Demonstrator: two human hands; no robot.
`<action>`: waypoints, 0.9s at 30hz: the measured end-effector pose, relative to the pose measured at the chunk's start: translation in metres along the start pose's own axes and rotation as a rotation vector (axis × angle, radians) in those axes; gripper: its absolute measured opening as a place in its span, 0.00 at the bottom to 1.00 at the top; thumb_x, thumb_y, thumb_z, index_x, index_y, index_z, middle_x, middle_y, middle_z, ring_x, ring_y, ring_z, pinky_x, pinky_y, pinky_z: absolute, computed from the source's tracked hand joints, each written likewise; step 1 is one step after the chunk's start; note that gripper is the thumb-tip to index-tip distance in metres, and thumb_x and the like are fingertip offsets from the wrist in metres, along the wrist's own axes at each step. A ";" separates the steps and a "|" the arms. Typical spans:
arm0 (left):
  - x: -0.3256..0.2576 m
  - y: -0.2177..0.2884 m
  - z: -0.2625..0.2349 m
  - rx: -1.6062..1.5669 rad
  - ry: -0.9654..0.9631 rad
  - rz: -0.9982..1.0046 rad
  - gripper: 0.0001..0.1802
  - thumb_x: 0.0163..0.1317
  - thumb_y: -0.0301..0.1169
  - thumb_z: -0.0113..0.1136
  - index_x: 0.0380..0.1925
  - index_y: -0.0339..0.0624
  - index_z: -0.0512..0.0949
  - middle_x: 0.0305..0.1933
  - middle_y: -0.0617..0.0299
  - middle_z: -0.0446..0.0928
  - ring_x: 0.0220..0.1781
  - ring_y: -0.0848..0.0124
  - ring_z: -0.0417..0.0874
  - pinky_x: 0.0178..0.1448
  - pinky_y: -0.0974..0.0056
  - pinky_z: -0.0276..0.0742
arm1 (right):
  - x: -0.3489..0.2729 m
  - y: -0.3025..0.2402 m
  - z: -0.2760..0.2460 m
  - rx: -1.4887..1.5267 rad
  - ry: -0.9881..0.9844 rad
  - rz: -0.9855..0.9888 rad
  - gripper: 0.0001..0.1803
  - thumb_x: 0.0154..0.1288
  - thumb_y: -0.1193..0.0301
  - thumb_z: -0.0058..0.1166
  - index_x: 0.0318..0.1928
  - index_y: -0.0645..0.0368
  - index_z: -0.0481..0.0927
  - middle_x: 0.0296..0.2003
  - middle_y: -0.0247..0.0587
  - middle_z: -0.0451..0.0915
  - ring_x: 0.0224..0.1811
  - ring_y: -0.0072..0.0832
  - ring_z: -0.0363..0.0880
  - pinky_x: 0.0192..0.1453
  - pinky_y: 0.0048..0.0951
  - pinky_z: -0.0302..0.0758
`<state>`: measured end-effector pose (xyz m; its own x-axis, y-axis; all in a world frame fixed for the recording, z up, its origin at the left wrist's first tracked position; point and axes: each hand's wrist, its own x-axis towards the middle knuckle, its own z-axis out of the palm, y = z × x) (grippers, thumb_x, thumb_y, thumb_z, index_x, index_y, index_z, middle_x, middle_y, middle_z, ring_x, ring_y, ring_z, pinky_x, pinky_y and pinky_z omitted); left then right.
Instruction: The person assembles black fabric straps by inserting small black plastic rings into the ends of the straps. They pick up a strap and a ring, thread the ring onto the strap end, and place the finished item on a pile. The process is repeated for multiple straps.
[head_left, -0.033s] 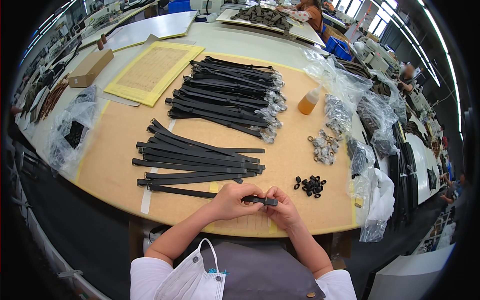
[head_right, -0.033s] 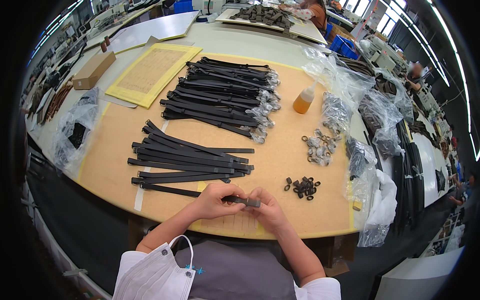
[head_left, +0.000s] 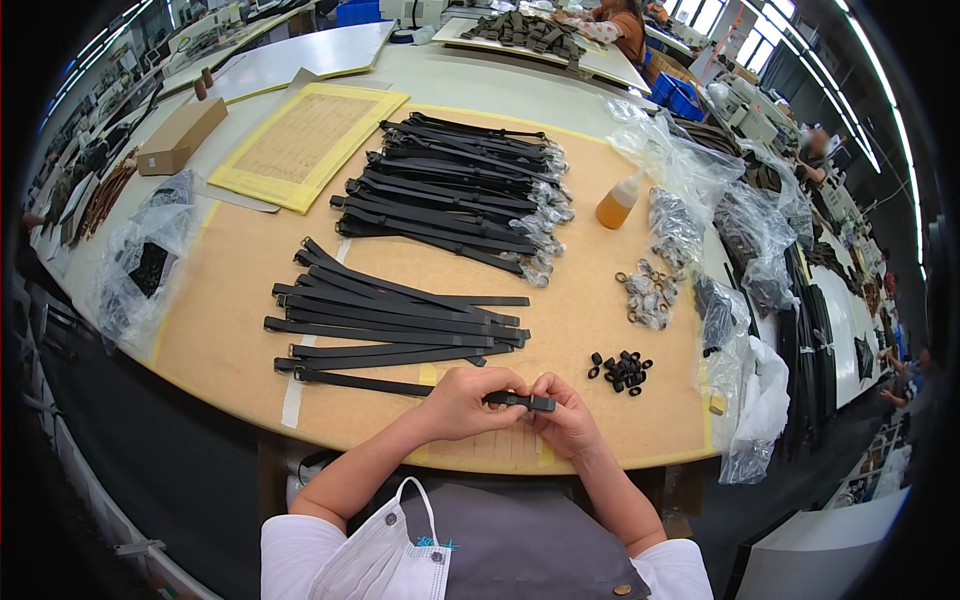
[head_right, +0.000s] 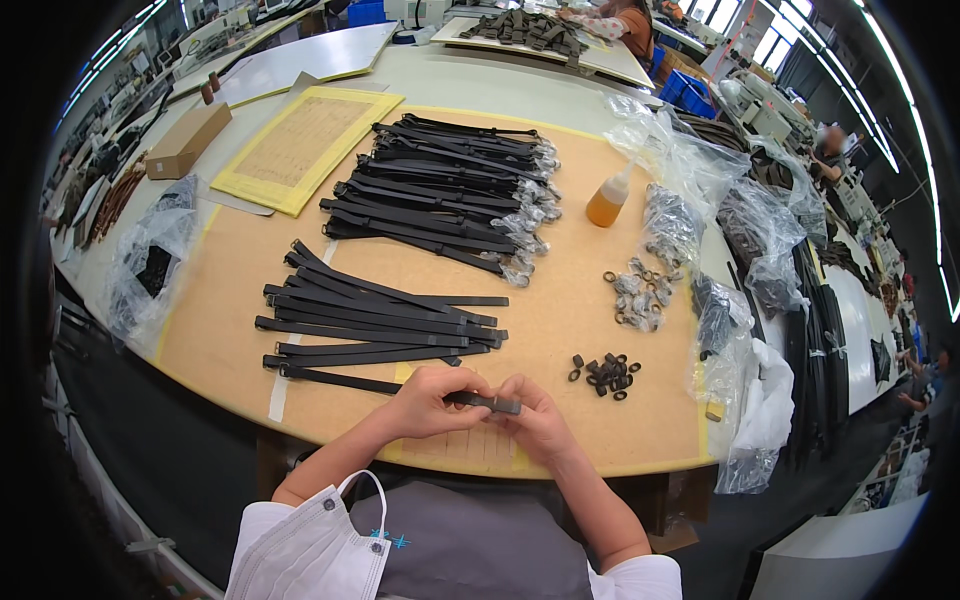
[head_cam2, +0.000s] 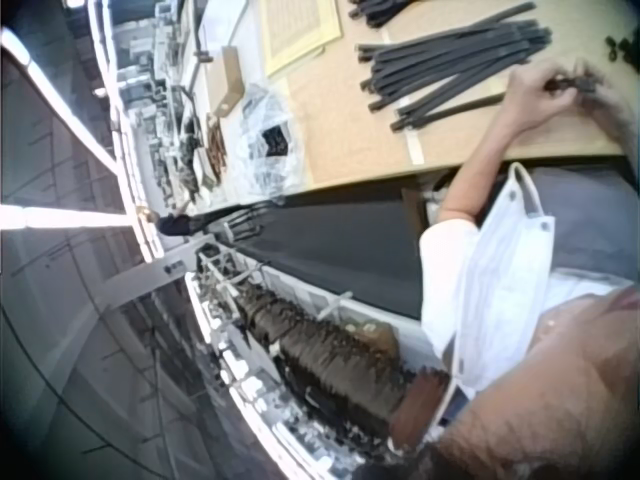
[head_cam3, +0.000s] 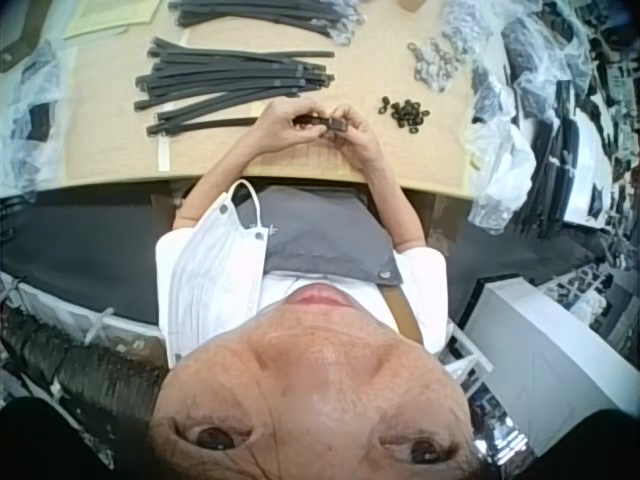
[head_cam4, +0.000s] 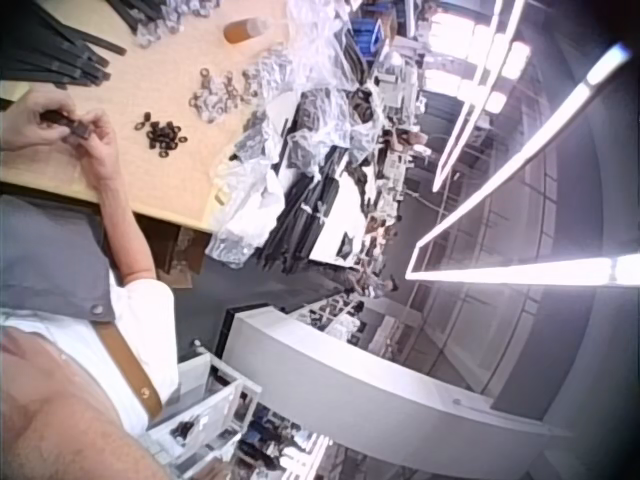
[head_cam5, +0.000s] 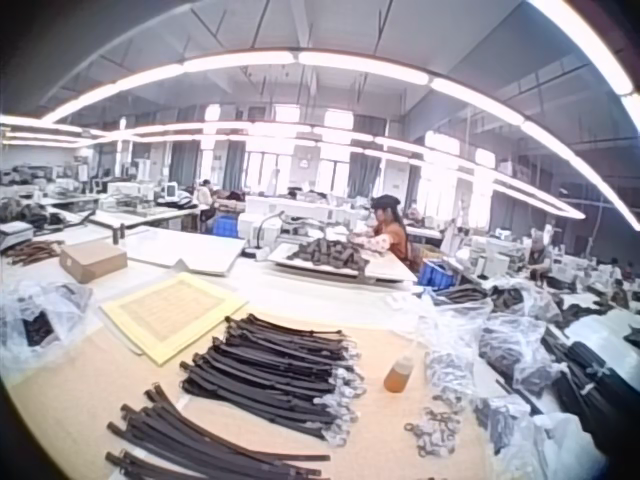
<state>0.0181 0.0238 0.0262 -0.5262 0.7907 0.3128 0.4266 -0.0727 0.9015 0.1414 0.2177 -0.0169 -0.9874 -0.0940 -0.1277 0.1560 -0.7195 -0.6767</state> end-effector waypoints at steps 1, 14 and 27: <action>0.000 0.000 0.000 0.000 0.004 -0.003 0.11 0.57 0.27 0.74 0.40 0.39 0.86 0.31 0.64 0.84 0.27 0.77 0.80 0.32 0.71 0.74 | 0.000 -0.001 0.001 0.001 0.008 0.002 0.07 0.75 0.70 0.59 0.49 0.55 0.77 0.49 0.39 0.84 0.52 0.29 0.84 0.65 0.39 0.79; -0.001 0.005 -0.005 -0.103 0.004 -0.014 0.09 0.55 0.23 0.72 0.37 0.37 0.85 0.31 0.65 0.84 0.27 0.79 0.78 0.31 0.72 0.72 | -0.003 0.000 -0.003 0.036 0.014 0.012 0.07 0.73 0.70 0.62 0.47 0.58 0.83 0.42 0.39 0.85 0.45 0.29 0.84 0.61 0.38 0.81; 0.000 0.017 -0.007 0.040 -0.044 -0.001 0.10 0.53 0.26 0.71 0.37 0.42 0.86 0.30 0.59 0.84 0.28 0.67 0.84 0.32 0.66 0.79 | 0.002 -0.029 0.015 -0.158 0.024 0.283 0.18 0.70 0.61 0.66 0.51 0.60 0.80 0.43 0.39 0.86 0.44 0.26 0.84 0.57 0.34 0.80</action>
<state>0.0200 0.0178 0.0436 -0.4937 0.8171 0.2977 0.4558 -0.0484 0.8888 0.1347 0.2282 0.0128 -0.9034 -0.2577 -0.3428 0.4288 -0.5512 -0.7157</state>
